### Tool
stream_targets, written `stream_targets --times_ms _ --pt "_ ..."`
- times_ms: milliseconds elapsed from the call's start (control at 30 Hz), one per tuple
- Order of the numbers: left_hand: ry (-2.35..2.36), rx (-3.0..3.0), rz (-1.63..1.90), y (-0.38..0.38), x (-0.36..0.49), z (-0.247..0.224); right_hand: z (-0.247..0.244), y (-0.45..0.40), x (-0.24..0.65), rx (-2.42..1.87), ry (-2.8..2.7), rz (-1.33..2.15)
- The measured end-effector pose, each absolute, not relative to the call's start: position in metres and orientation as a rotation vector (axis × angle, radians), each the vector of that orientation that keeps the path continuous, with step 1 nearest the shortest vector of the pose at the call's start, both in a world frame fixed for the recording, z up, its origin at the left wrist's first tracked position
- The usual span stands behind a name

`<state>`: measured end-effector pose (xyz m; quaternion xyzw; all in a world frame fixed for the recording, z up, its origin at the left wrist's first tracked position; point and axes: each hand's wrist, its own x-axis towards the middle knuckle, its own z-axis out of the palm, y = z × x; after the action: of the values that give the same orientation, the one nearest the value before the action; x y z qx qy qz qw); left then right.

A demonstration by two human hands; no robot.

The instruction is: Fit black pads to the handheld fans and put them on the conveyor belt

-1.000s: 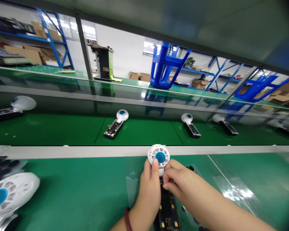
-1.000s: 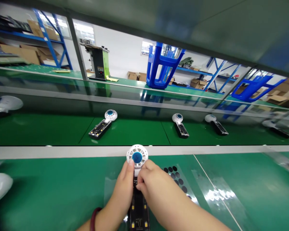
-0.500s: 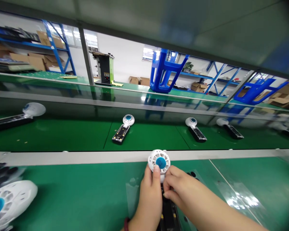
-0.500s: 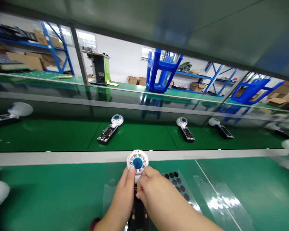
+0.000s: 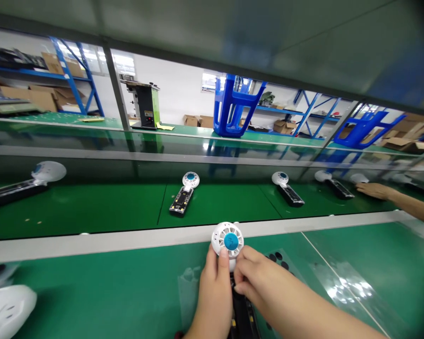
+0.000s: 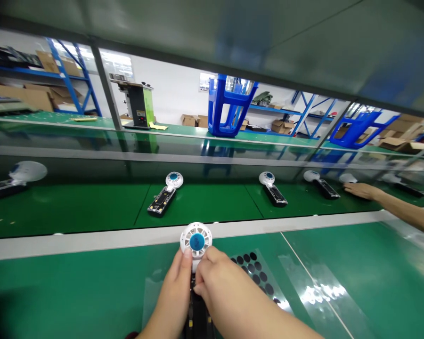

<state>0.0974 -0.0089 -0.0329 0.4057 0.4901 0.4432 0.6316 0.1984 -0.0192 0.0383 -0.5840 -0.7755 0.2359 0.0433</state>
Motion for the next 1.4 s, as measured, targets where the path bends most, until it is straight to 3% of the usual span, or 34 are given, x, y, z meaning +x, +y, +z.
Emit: stream_targets --times_ms 433,900,1233,1300,1400 --pt "1.159 0.920 0.997 -0.008 0.097 -0.033 0.022 -0.019 0.201 -1.667 -2.478 0.431" --pt "1.185 0.904 1.037 -0.011 0.100 -0.028 0.016 -0.030 0.204 -1.748 -2.208 0.515" --pt "1.171 0.977 1.011 -0.008 0.097 -0.038 -0.025 -0.044 0.208 -1.573 -1.919 0.455" --pt "1.153 0.957 1.019 -0.008 0.097 -0.041 -0.035 -0.045 0.208 -1.603 -1.759 0.520" --pt "1.125 0.920 1.020 -0.009 0.097 -0.043 -0.044 -0.044 0.209 -1.600 -1.461 0.880"
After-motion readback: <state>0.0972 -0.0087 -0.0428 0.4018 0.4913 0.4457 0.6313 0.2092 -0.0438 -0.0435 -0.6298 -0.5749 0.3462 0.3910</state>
